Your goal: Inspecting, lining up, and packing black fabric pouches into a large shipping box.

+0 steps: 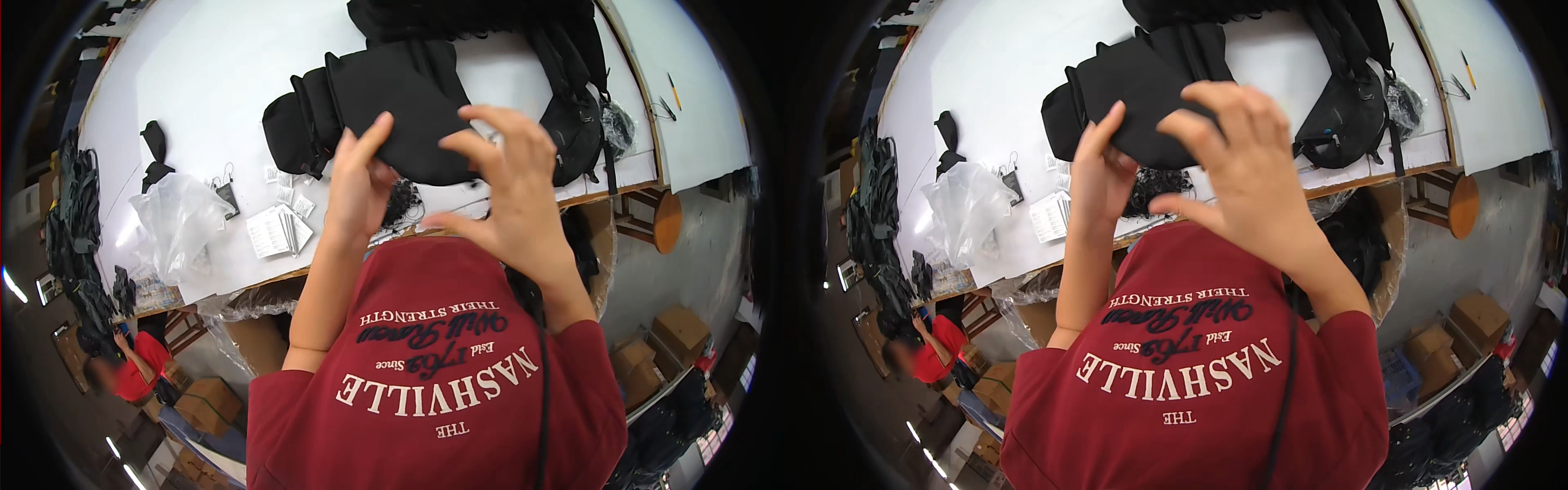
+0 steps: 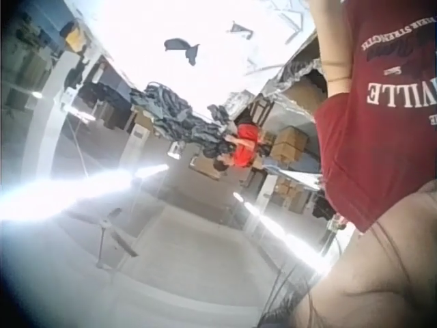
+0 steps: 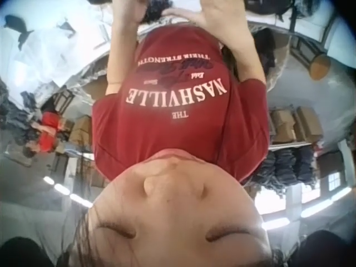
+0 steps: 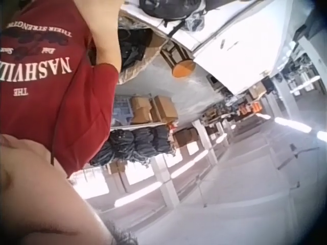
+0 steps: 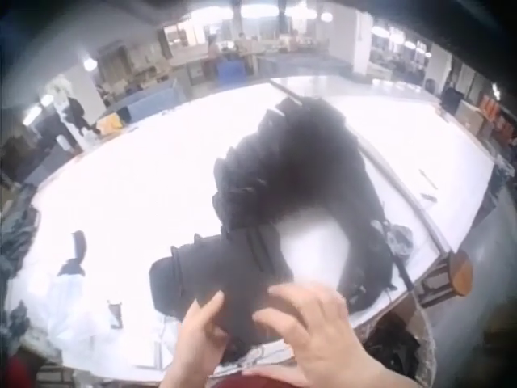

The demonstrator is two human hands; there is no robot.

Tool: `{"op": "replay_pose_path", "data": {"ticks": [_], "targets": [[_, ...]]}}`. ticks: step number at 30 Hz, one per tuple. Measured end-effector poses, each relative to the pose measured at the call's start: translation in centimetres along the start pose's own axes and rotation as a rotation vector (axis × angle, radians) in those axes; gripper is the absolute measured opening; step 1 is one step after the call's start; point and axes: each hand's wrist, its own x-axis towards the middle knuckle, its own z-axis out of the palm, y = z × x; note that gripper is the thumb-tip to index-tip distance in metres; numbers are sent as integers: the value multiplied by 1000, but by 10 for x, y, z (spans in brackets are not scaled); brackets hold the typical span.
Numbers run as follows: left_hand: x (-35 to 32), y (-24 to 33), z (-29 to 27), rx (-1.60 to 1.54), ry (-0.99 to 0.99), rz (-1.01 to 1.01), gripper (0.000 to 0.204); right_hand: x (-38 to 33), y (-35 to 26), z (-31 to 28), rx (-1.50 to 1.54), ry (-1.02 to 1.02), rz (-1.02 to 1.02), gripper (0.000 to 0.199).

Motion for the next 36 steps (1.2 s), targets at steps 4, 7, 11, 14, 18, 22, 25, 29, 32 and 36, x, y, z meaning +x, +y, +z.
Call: {"op": "replay_pose_path", "data": {"ticks": [4,7,11,14,18,22,25,29,32,36], "targets": [[-33,0,-18,-121,-322,-206,39,-20,9,13,177,-261,-183,51],[-28,3,-47,922,-138,559,48,-27,10,5,741,-278,231,44],[-47,4,-75,753,-297,246,54,-42,12,10,955,-240,282,42],[-63,6,-75,795,-219,276,51,-50,13,5,870,-429,340,45],[-70,-2,-95,957,-393,438,49,-59,10,-1,685,-578,212,48],[-86,1,-88,1113,-382,465,46,-69,9,-1,665,-618,221,45],[-88,11,-102,1097,-428,434,36,-60,6,-14,672,-732,353,36],[-103,30,-104,1071,-571,337,23,-59,15,-30,657,-809,99,27],[-111,41,-103,1101,-626,288,21,-57,12,-38,634,-834,-53,29],[-116,49,-103,1194,-631,241,21,-56,11,-40,582,-840,-111,30]]}}
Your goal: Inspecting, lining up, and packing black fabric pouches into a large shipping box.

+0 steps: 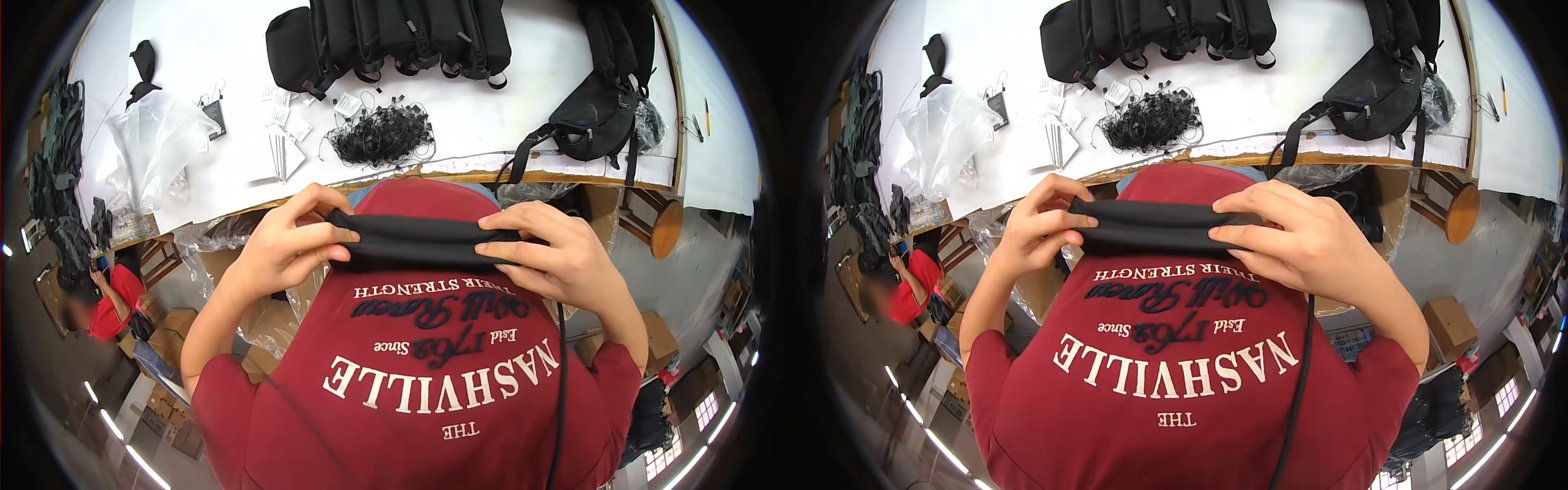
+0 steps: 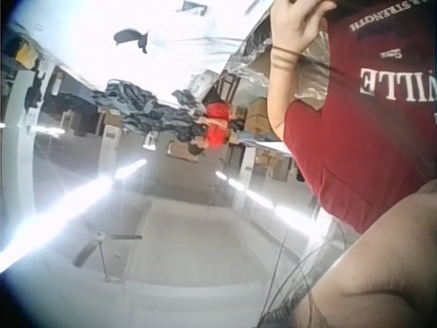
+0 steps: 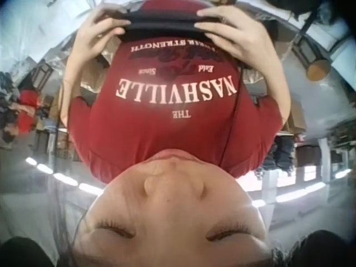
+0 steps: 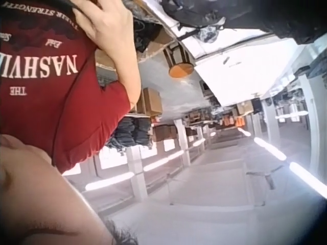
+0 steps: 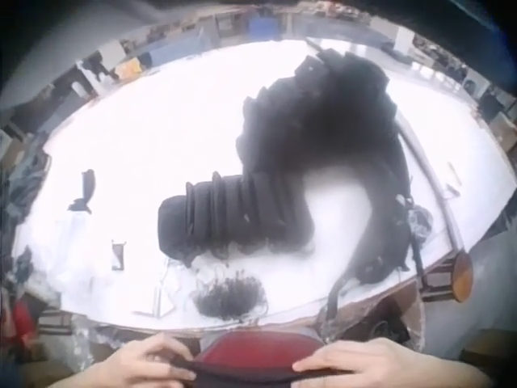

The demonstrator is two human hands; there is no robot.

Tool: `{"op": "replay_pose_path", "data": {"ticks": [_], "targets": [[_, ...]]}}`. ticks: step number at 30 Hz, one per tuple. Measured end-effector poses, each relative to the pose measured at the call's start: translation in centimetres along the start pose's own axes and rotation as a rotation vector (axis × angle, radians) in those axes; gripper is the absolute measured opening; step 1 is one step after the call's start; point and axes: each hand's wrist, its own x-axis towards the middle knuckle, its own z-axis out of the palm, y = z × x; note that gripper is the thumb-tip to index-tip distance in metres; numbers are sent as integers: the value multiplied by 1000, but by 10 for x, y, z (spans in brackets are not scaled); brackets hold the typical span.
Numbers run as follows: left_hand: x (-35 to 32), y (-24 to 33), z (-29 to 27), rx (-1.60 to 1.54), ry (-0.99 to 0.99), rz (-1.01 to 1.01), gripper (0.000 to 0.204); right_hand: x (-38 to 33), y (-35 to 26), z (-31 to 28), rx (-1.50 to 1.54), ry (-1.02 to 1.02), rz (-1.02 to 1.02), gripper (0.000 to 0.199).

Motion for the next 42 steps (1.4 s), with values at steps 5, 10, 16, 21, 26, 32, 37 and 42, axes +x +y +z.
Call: {"op": "replay_pose_path", "data": {"ticks": [5,10,16,21,26,32,37,42], "targets": [[-3,-1,4,43,14,18,20,0,5,6,13,58,-25,28],[5,16,-7,-121,-52,-4,17,4,-5,-3,258,29,35,25],[11,44,-4,-384,-51,-485,21,8,-13,4,316,4,286,17],[20,42,-10,-263,-163,-446,20,14,-12,-1,401,-32,348,18],[31,36,-15,-314,-228,-586,18,19,-3,-9,491,-131,442,17],[65,-31,-30,-111,240,-336,22,3,59,-20,803,418,493,10],[79,-194,-70,129,819,-461,42,-4,167,-34,997,911,407,9],[100,-290,-79,259,947,-593,61,58,260,-10,1671,1145,595,32]]}}
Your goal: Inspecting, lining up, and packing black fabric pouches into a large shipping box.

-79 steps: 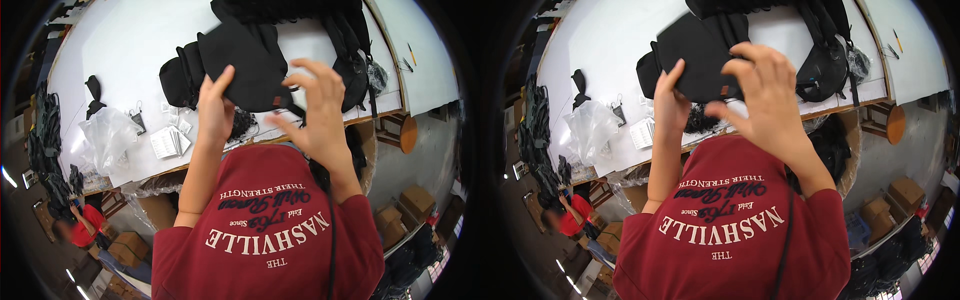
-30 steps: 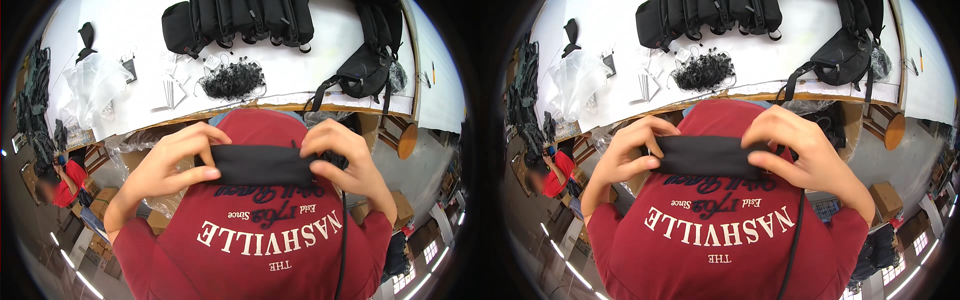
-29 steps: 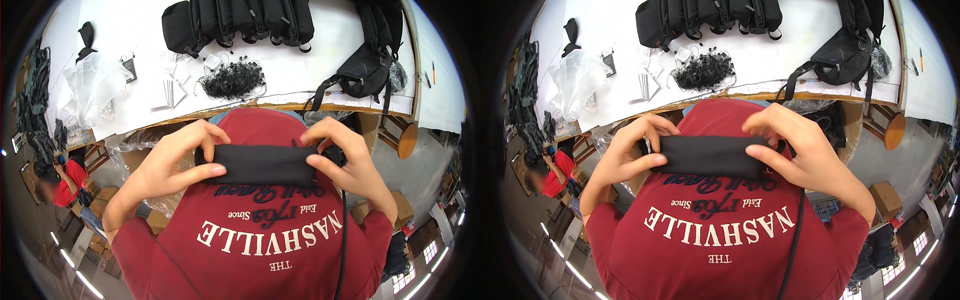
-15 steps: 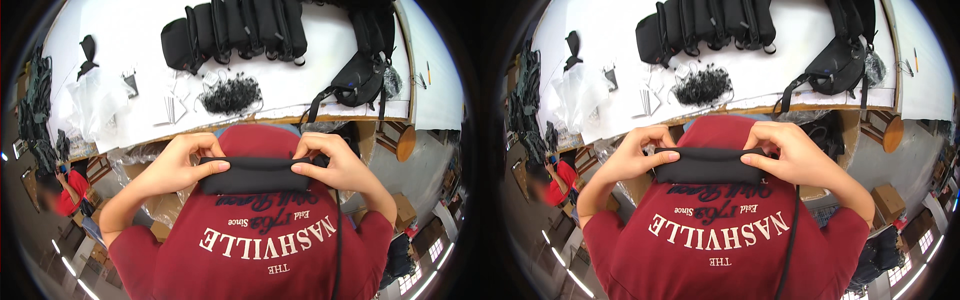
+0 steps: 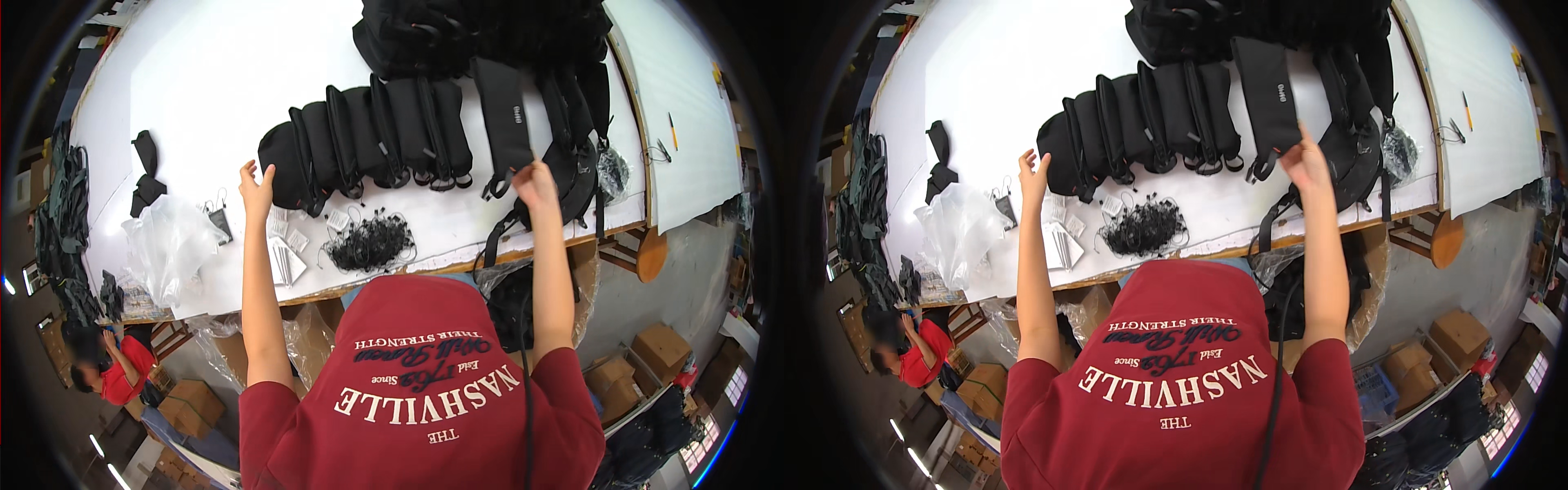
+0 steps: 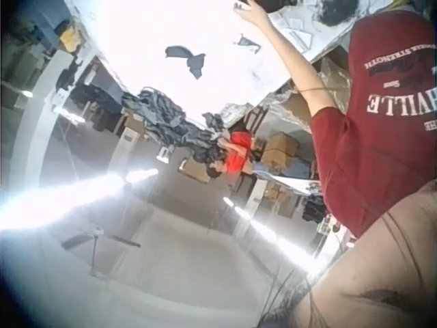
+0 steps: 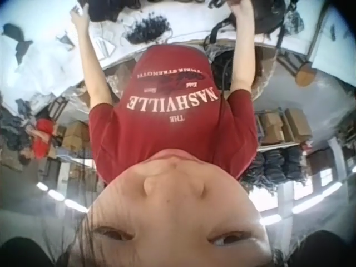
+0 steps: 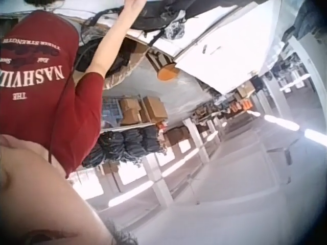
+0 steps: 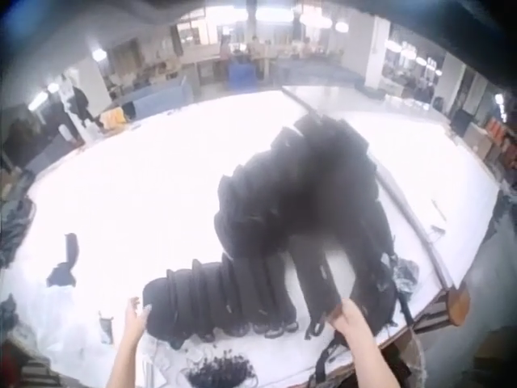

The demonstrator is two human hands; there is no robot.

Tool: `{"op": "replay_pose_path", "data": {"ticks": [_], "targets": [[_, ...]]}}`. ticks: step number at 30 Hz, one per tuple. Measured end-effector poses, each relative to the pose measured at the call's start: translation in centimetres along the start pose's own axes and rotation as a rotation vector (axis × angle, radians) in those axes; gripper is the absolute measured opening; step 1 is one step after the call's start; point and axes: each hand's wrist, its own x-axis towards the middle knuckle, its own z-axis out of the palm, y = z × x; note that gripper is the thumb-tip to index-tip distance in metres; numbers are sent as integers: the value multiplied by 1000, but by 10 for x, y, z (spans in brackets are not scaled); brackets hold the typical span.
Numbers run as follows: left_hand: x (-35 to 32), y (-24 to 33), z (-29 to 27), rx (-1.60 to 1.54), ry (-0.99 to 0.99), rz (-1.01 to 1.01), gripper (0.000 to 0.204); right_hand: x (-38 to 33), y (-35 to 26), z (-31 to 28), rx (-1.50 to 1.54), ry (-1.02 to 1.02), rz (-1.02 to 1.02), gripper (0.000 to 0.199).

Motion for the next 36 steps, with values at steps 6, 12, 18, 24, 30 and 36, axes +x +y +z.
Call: {"op": "replay_pose_path", "data": {"ticks": [6,12,18,24,30,36], "targets": [[2,43,20,-203,-79,-67,62,51,20,-6,-877,60,102,27],[-21,79,20,-214,-123,47,57,38,27,9,-1043,73,-555,32],[-21,94,21,-416,-294,-217,66,27,38,34,-1383,-54,-815,60],[-14,96,22,-243,-326,-151,78,12,35,41,-1130,-134,-324,71],[-11,105,26,-314,-405,-171,86,9,55,71,-1333,-30,-446,93],[-14,127,38,-315,-473,-106,84,26,60,64,-1032,-85,-409,82]]}}
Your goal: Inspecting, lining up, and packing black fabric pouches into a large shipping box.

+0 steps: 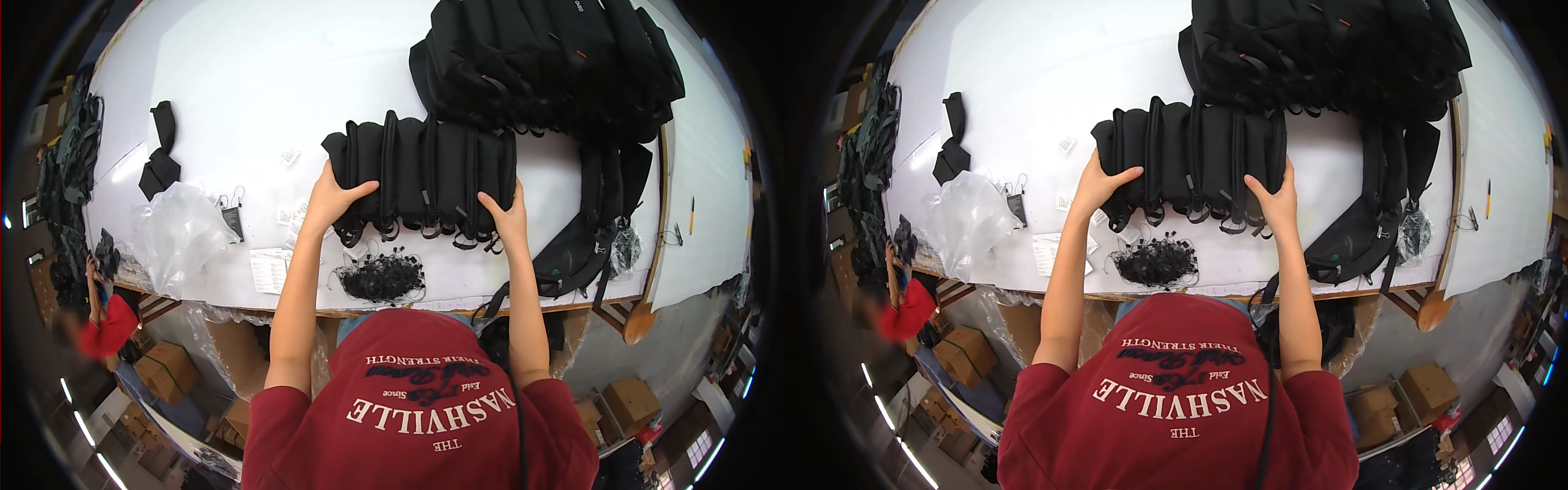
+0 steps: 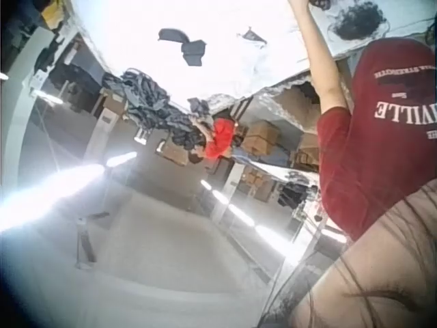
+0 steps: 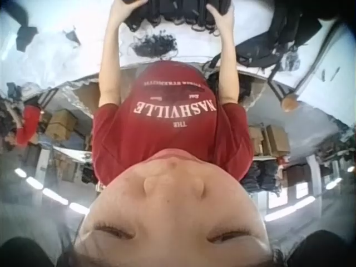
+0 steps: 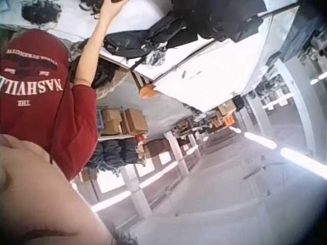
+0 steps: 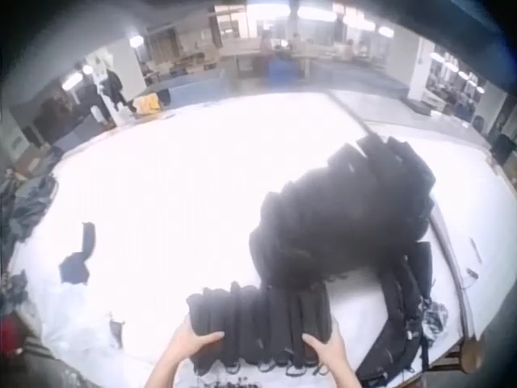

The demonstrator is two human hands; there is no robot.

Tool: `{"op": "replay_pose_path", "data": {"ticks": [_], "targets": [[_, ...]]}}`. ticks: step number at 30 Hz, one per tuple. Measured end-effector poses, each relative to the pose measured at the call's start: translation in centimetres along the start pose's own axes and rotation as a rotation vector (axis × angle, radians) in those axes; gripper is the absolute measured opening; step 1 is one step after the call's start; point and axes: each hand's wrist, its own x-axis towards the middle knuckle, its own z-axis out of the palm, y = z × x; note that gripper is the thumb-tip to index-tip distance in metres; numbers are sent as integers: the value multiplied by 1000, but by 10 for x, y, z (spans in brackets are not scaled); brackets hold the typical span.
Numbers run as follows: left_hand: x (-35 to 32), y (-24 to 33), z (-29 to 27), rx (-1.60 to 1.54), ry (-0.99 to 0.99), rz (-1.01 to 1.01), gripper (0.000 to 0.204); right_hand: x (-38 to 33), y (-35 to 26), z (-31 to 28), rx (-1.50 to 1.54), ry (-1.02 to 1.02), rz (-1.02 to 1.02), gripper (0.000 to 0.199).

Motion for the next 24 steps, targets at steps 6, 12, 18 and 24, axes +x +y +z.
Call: {"op": "replay_pose_path", "data": {"ticks": [6,12,18,24], "targets": [[1,4,22,-62,-44,27,76,3,-6,-9,153,-78,166,78],[-9,16,35,-92,-72,29,77,-13,-8,-22,243,-110,190,75],[-49,37,7,-137,-11,147,76,-53,-41,-18,215,-73,69,73],[-138,16,-69,-224,309,258,78,-83,-90,36,12,-217,-238,73]]}}
